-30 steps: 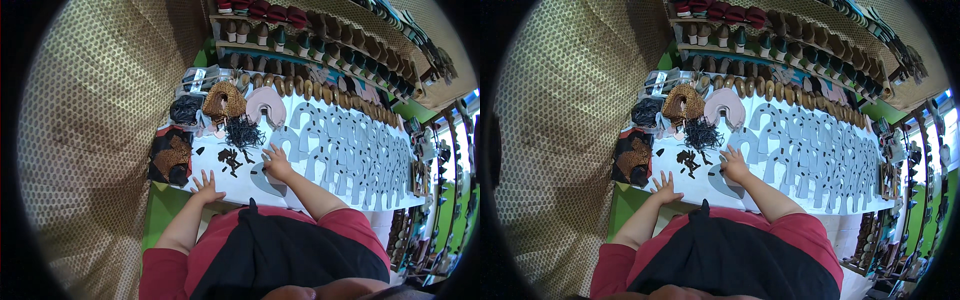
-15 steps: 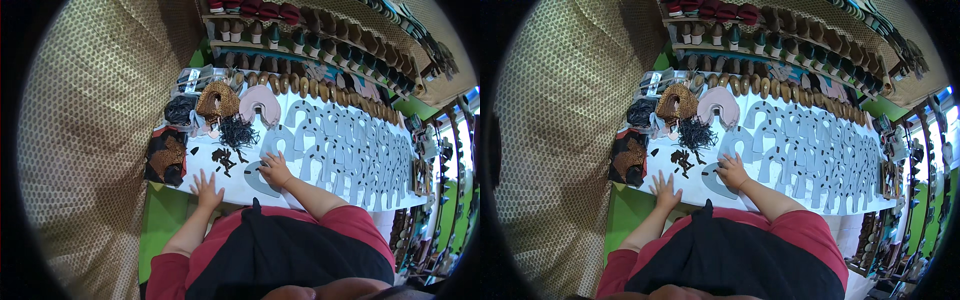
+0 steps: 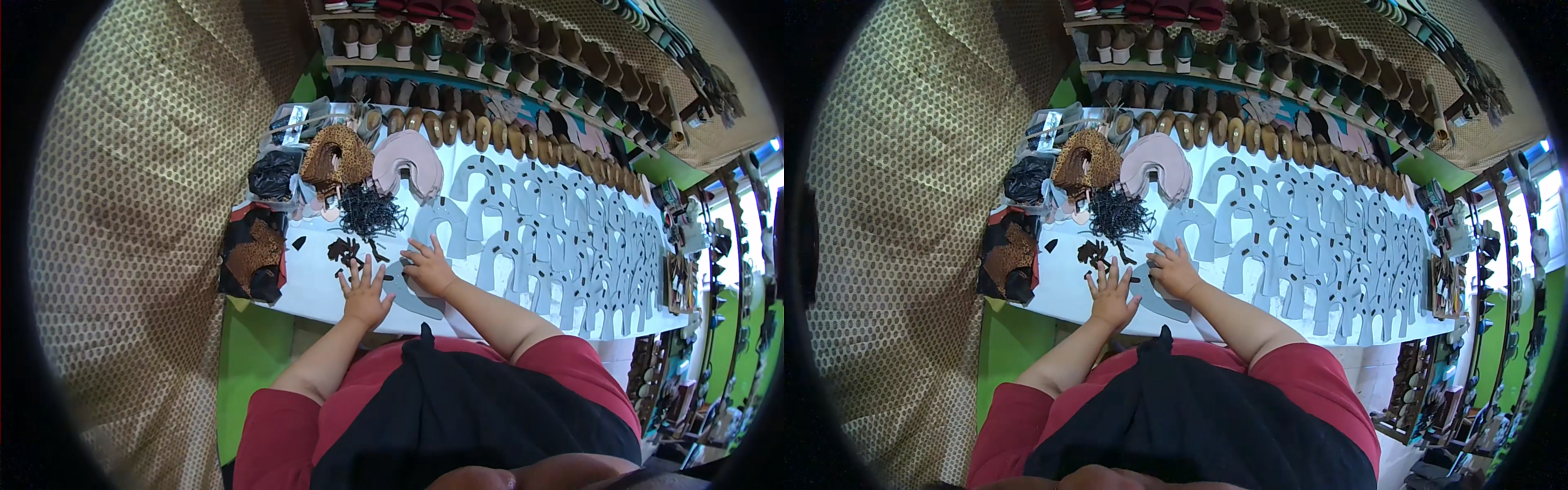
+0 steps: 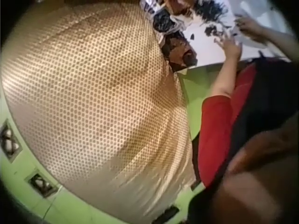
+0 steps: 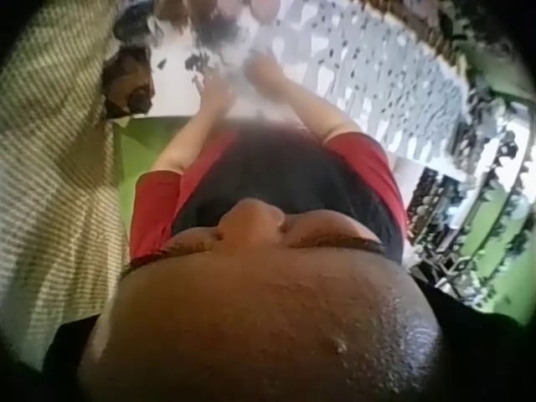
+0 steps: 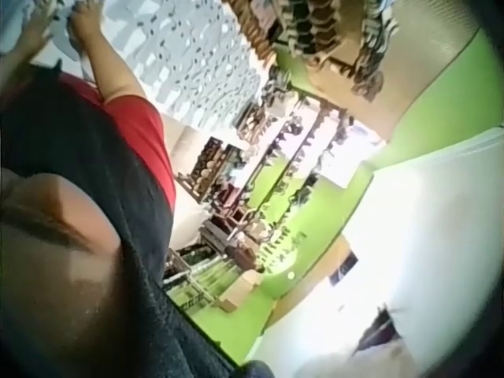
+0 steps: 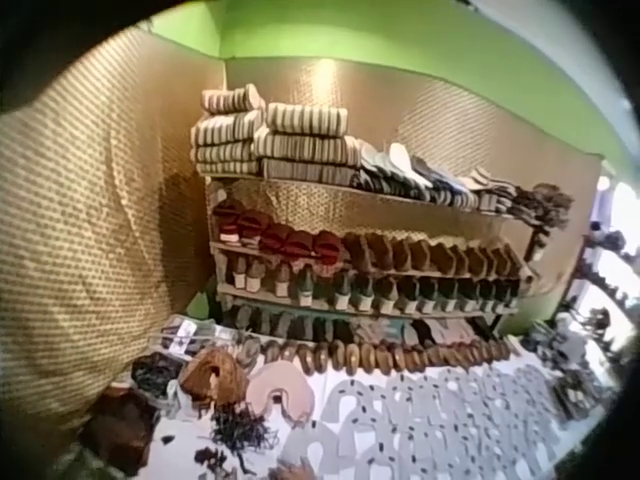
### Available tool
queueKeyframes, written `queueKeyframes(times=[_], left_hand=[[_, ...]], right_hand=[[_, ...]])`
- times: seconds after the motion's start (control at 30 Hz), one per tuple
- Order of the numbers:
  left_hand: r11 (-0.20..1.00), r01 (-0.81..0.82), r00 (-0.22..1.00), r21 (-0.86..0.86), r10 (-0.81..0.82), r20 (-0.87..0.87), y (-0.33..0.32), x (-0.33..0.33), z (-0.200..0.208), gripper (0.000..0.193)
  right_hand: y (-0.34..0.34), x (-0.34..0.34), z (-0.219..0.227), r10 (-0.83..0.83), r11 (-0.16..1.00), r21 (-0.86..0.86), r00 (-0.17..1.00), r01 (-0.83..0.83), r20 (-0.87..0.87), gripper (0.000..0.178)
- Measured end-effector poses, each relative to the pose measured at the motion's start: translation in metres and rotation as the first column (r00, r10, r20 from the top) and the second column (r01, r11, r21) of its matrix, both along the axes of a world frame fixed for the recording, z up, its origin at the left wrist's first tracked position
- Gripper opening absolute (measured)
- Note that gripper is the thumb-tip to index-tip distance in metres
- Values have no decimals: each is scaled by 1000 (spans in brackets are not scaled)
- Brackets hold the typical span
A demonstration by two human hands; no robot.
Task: Manually applying small reinforcement patches or decorative elements to white shoe upper components on a workbench.
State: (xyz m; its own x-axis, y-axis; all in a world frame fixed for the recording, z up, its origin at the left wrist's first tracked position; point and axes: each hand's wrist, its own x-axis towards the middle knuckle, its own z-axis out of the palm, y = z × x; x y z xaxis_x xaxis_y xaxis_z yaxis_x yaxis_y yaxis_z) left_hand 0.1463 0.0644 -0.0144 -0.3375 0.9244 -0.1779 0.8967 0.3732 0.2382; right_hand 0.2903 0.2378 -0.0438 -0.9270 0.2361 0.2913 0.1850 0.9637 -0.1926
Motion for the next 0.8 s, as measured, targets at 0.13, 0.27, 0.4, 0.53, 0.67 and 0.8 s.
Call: queueKeyframes(times=[0.13, 0.27, 0.4, 0.53, 0.67, 0.8], left_hand=[[1000, 22, 1000, -3, -22, -9, 2, -1, 0, 77], [995, -22, 1000, 98, 22, 5, -5, -4, -15, 69], [971, -125, 986, 204, 99, 133, -5, -4, -12, 40], [962, -223, 964, 156, 194, 181, 11, 6, 10, 27], [952, -283, 948, 114, 260, 182, 20, 14, 13, 28], [947, -289, 947, 139, 261, 190, 24, 12, 3, 28]], right_hand=[[2, 2, -8, 34, 999, 41, 999, -34, -10, 12], [-3, 10, -8, 49, 999, 6, 998, -49, -41, 18], [-12, 27, -3, -17, 999, -51, 1000, 17, 8, 31], [-11, 32, -1, -28, 999, -36, 999, 29, 34, 37], [-9, 33, 3, -15, 993, -119, 1000, 15, -3, 35], [-7, 34, 4, 23, 990, -136, 999, -27, -32, 35]])
